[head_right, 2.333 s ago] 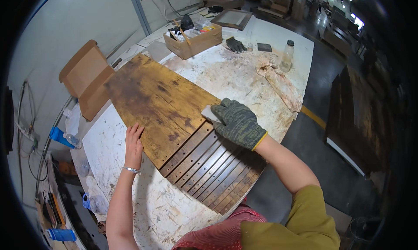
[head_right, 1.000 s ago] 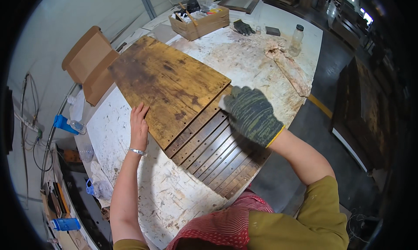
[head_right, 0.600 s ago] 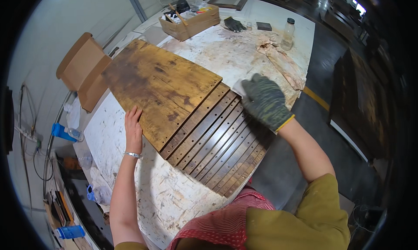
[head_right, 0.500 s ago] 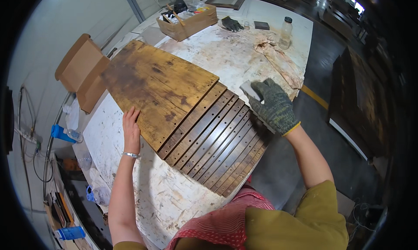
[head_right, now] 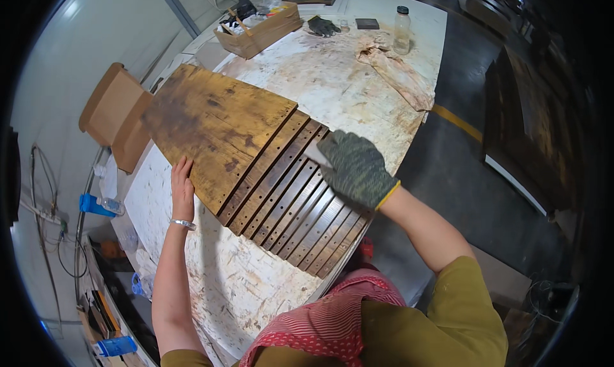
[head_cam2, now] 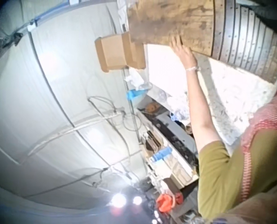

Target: The person fans out a stack of wooden boards on the table, rubs their exposed edges with a sanding block, and wipes them with a cloth before stacking and aligning the boards back together.

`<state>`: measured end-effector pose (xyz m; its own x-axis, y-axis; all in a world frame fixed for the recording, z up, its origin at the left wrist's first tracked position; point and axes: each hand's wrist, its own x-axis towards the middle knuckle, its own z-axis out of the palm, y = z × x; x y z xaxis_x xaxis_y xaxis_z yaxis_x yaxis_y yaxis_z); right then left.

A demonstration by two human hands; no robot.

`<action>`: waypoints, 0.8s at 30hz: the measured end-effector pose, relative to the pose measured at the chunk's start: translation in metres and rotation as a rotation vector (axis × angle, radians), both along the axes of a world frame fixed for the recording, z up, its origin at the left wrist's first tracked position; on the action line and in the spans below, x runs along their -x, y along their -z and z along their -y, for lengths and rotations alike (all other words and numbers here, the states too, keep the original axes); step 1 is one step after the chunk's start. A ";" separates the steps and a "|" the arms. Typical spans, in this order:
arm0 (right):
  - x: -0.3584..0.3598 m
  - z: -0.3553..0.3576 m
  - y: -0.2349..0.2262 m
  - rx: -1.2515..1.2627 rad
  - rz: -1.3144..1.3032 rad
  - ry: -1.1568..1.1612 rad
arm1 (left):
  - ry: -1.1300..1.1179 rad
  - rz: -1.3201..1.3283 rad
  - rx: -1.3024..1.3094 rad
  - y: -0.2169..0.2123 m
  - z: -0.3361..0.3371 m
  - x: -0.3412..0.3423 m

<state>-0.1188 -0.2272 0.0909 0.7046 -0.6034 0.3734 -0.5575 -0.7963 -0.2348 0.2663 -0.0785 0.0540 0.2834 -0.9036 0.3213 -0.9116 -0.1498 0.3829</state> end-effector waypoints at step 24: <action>-0.068 -0.171 0.019 -0.307 0.066 -0.536 | 0.009 0.011 0.020 0.004 0.002 -0.001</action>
